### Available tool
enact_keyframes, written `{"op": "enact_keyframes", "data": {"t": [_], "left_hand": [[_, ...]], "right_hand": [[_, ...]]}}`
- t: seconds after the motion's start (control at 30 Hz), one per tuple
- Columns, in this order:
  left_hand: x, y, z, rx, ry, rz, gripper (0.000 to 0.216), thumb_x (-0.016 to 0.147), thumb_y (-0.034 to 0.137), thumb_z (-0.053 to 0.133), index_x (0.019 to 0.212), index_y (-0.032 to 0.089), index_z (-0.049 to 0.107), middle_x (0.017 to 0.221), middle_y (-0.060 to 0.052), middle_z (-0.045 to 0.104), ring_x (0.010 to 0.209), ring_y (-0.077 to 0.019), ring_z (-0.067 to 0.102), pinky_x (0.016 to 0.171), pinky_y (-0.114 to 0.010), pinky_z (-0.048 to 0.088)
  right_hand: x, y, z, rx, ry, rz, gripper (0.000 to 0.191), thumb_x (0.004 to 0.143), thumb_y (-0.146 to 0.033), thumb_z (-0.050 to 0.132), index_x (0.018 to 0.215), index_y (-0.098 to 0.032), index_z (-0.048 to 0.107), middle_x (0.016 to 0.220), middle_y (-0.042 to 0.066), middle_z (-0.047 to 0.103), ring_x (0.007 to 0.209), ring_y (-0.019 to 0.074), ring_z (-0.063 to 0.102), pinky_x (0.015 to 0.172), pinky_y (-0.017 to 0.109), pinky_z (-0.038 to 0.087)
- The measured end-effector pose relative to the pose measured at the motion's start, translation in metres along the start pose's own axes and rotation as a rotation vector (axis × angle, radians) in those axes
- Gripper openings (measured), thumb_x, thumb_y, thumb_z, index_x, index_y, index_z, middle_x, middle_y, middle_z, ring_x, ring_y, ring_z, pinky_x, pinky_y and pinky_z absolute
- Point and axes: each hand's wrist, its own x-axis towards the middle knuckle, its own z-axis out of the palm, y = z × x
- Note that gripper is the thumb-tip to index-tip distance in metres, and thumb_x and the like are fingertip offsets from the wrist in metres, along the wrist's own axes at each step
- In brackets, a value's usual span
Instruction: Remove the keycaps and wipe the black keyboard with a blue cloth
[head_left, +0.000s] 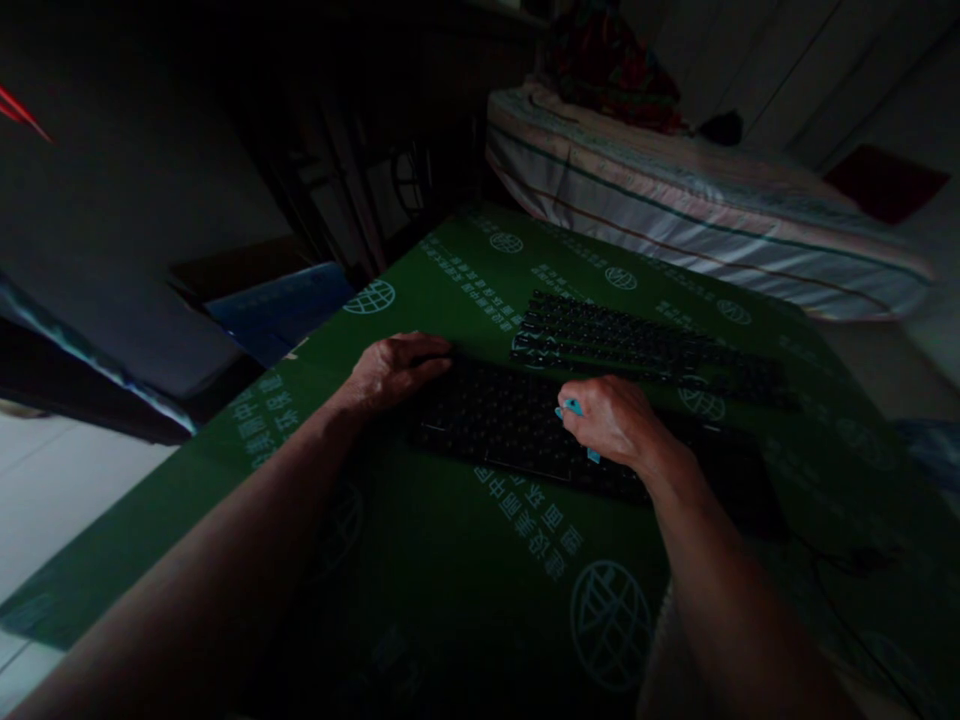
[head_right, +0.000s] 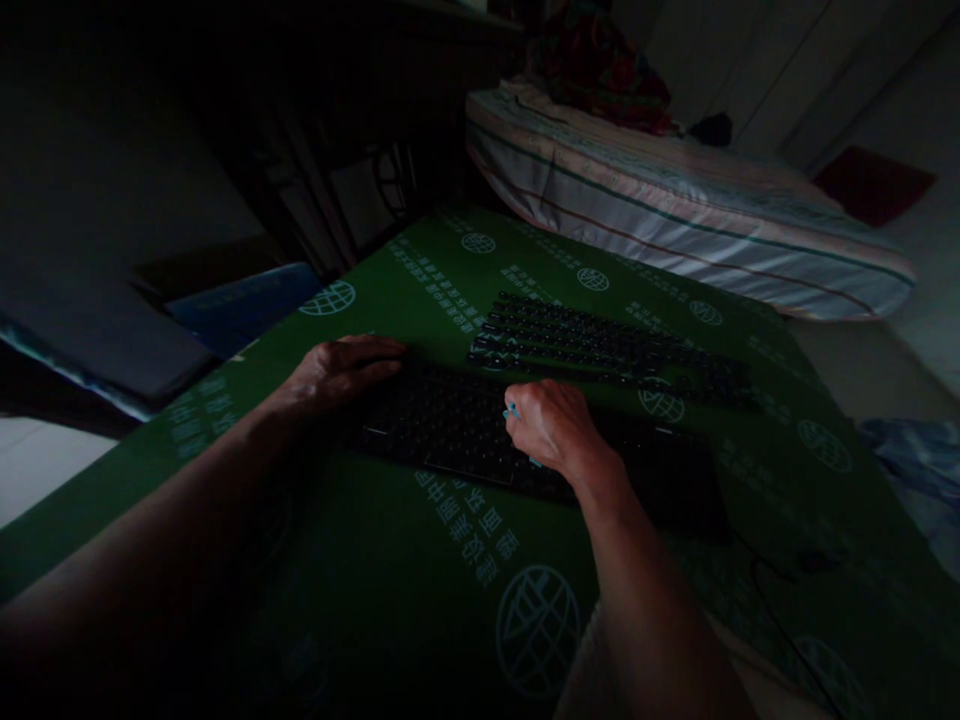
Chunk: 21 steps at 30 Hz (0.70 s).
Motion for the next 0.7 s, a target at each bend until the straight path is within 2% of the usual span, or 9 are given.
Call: {"op": "enact_keyframes", "data": {"t": [0.4,0.7], "left_hand": [[0.0000,-0.0008,0.0003,0.004,0.011,-0.004,0.061,0.078,0.069,0.051,0.104,0.018,0.073,0.111,-0.009,0.070,0.106,-0.0278,0.063,0.099,-0.038,0.047],[-0.0017,0.0044,-0.0010,-0.022,0.007,-0.028,0.063,0.078,0.069,0.052,0.105,0.016,0.072,0.112,-0.011,0.069,0.107,-0.0280,0.062,0.100,-0.039,0.046]], "right_hand": [[-0.0019,-0.0036,-0.0061,-0.063,-0.017,0.003,0.016,0.081,-0.017,0.052,0.080,-0.020,0.068,0.074,0.004,0.069,0.069,0.0165,0.062,0.059,0.027,0.032],[-0.0018,0.0004,-0.0027,-0.072,0.006,-0.007,0.016,0.077,-0.016,0.051,0.076,-0.020,0.067,0.072,0.003,0.068,0.065,0.0150,0.059,0.057,0.028,0.026]]}}
